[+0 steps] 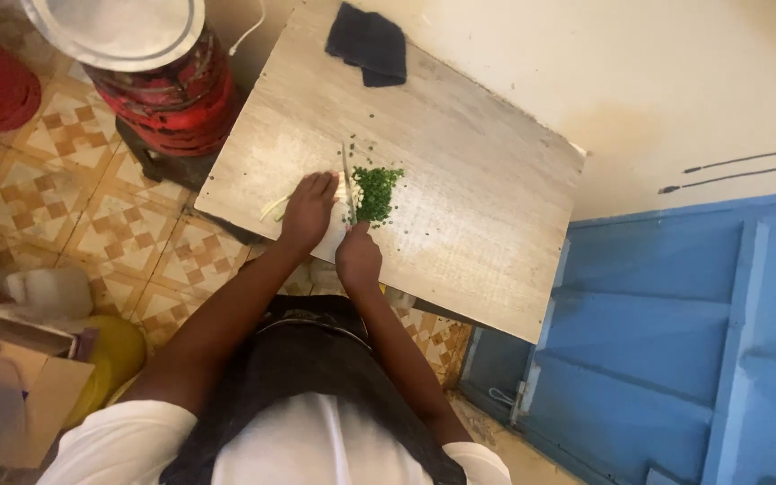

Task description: The person is using a kitchen knife to finely chop green herbs and garlic on a wooden surface.

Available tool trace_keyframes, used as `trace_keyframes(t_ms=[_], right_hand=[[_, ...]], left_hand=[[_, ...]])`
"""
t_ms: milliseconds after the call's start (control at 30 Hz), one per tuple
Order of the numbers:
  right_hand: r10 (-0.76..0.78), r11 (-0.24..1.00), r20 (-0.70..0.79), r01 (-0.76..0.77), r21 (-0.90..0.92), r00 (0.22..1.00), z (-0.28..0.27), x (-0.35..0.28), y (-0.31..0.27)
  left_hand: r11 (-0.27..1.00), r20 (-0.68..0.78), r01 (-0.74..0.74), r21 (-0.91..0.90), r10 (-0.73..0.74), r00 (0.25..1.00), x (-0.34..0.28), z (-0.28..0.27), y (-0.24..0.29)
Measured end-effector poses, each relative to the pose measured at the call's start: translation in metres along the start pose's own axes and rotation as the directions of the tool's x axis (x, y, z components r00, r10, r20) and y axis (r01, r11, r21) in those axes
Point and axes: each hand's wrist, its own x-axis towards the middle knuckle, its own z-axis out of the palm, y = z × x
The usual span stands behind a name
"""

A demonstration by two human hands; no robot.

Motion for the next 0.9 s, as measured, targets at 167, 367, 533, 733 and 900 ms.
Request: trace_keyframes(t_ms=[167,367,533,733,900], right_hand=[[-0.021,1.0,-0.043,0.021,-0.006,0.999,0.02,0.017,0.0],[-0.004,1.0,-0.028,0.004,-0.002,1.0,0.026,0.025,-0.001],[0.018,0.998,0.042,-0.02,0.051,0.999,0.019,0.026,-0.008],[0.043,0.998,0.085,-0.04,-0.039,0.995,0.033,0.044,-0.005],[0.054,0.997,0.088,-0.049,-0.058,0.995,0.049,0.064,0.0]], left_hand=[[1.0,0.0,0.011,0.006,-0.011,1.0,0.001,0.007,-0.004],[1.0,-0.021,0.002,-0.013,-0.002,1.0,0.002,0.009,-0.006],[0.998,-0.027,0.011,-0.066,-0.013,1.0,0.0,0.012,-0.006],[0.996,-0.032,0.005,-0.09,-0.008,0.999,0.003,0.005,-0.008],[0.993,-0.052,-0.008,-0.117,0.002,0.999,0.003,0.002,-0.007]])
